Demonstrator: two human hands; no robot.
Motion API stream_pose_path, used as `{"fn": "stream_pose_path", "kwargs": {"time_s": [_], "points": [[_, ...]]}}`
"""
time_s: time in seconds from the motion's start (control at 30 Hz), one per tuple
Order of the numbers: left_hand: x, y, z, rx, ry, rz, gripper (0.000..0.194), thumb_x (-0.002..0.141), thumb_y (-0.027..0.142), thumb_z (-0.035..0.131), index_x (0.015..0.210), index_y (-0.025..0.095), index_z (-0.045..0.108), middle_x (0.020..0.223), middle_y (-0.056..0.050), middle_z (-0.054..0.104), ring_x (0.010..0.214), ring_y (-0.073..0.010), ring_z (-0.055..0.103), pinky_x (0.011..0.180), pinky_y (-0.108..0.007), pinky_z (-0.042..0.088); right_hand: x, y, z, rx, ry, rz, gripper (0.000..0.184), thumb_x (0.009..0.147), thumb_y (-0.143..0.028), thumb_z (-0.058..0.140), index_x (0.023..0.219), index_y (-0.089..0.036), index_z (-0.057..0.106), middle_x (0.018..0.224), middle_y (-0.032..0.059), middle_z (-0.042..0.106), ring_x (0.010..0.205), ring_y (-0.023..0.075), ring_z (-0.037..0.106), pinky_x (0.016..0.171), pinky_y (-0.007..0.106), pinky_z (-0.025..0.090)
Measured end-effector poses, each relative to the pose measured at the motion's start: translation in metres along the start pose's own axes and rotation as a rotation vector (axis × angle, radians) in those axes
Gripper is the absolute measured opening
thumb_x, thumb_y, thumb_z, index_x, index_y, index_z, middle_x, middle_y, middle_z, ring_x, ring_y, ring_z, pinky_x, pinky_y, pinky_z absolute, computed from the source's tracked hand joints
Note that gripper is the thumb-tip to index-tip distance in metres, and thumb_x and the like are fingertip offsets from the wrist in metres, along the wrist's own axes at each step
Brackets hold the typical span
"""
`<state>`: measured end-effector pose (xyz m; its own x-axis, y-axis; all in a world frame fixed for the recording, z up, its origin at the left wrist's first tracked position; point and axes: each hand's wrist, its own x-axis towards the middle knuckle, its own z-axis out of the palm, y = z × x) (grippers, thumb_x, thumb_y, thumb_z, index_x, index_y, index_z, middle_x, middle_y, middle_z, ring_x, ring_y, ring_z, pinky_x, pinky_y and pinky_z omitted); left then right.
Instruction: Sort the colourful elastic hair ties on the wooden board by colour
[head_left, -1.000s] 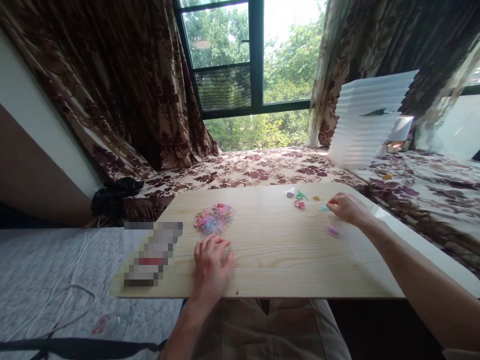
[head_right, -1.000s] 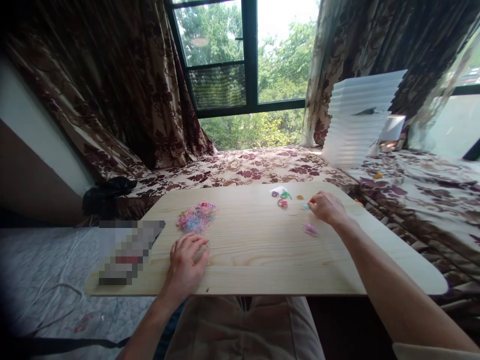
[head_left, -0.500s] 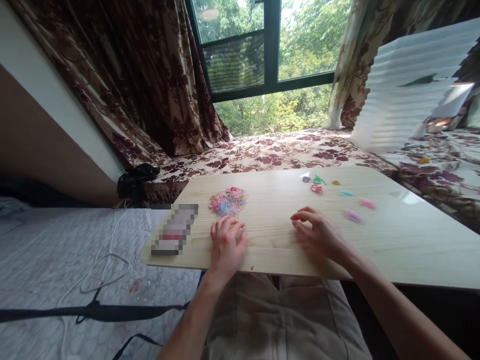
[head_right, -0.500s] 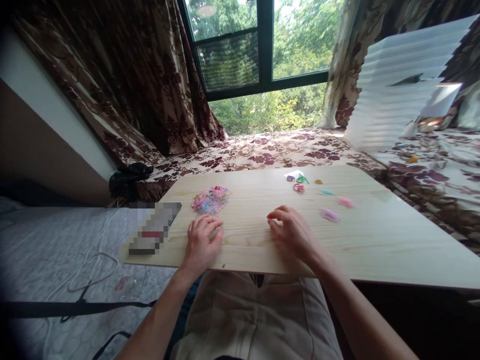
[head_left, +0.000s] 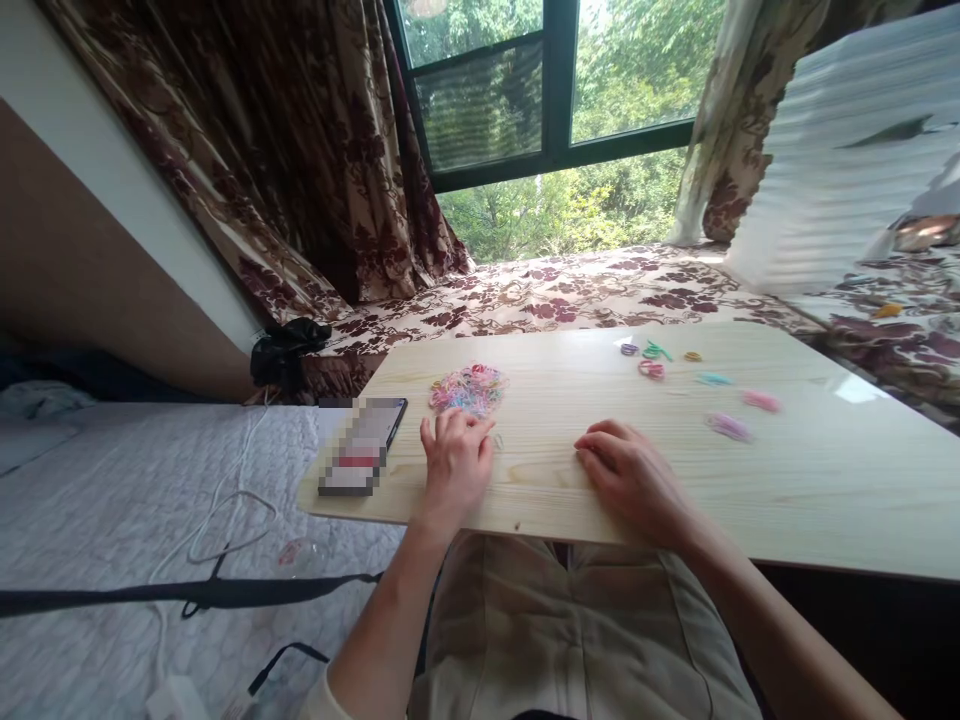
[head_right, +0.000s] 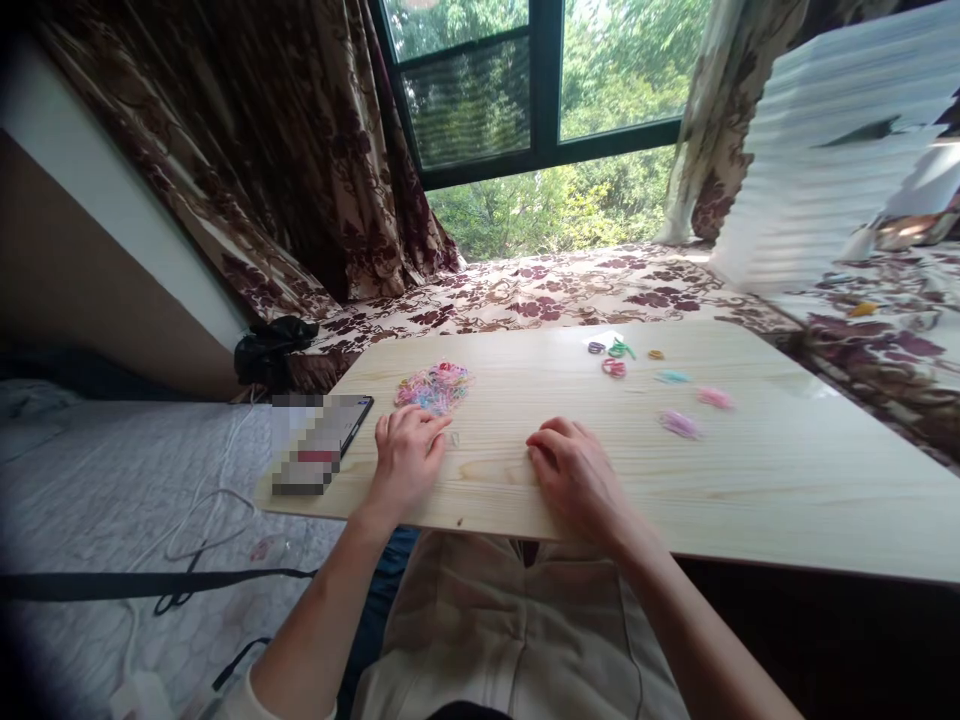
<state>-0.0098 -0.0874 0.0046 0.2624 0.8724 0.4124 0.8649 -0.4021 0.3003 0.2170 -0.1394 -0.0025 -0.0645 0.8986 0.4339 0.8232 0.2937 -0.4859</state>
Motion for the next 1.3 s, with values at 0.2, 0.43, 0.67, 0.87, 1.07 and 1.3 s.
{"fn": "stream_pose_path", "kwargs": {"time_s": [0.2,0.43,0.67,0.87,1.07,1.3], "points": [[0.01,0.001,-0.004,0.036,-0.096,0.053,0.022,0.087,0.017,0.055,0.091,0.028,0.074,0.099,-0.004,0.067,0.114,-0.0256,0.051,0.111,-0.061,0.021,-0.002,-0.001,0.0,-0.035,-0.001,-0.013,0.022,0.089,-0.025,0.047,0.086,-0.021,0.069,0.095,0.0076,0.066,0.089,0.0212,0.061,0.084,0.038,0.048],[-0.003,0.005,-0.011,-0.016,-0.099,0.055,0.014,0.085,0.017,0.059,0.088,0.024,0.071,0.098,-0.003,0.068,0.114,-0.0234,0.053,0.113,-0.058,0.02,-0.002,0.0,0.001,-0.032,0.001,-0.02,0.023,0.09,-0.025,0.046,0.085,-0.02,0.068,0.094,0.0072,0.066,0.088,0.0207,0.061,0.082,0.037,0.048],[0.006,0.003,-0.013,0.005,-0.165,0.095,0.016,0.084,0.018,0.06,0.089,0.027,0.073,0.098,-0.002,0.07,0.112,-0.0244,0.053,0.113,-0.062,0.016,-0.003,-0.001,0.0,-0.032,-0.006,-0.016,0.023,0.091,-0.024,0.046,0.084,-0.021,0.068,0.094,0.0067,0.066,0.087,0.0203,0.06,0.08,0.036,0.048],[0.009,0.008,-0.018,0.038,-0.193,0.124,0.016,0.084,0.019,0.059,0.078,0.025,0.072,0.089,-0.002,0.072,0.105,-0.0243,0.055,0.114,-0.063,0.014,-0.003,-0.003,0.0,-0.04,-0.003,-0.008,0.023,0.091,-0.023,0.046,0.085,-0.021,0.068,0.094,0.0069,0.066,0.087,0.0204,0.06,0.082,0.037,0.047],[0.008,0.01,-0.019,0.044,-0.179,0.114,0.019,0.084,0.018,0.057,0.07,0.023,0.069,0.084,-0.002,0.071,0.101,-0.0238,0.056,0.114,-0.063,0.015,-0.003,-0.004,-0.001,-0.044,-0.014,-0.014,0.023,0.091,-0.023,0.046,0.086,-0.021,0.068,0.093,0.0065,0.066,0.088,0.02,0.06,0.082,0.036,0.047],[0.007,0.014,-0.014,0.032,-0.177,0.142,0.018,0.085,0.014,0.054,0.072,0.02,0.065,0.085,-0.003,0.07,0.1,-0.0226,0.057,0.115,-0.062,0.017,-0.004,-0.004,-0.001,-0.034,-0.01,-0.018,0.022,0.09,-0.024,0.046,0.087,-0.021,0.068,0.093,0.0068,0.066,0.088,0.0198,0.06,0.082,0.036,0.047]]}}
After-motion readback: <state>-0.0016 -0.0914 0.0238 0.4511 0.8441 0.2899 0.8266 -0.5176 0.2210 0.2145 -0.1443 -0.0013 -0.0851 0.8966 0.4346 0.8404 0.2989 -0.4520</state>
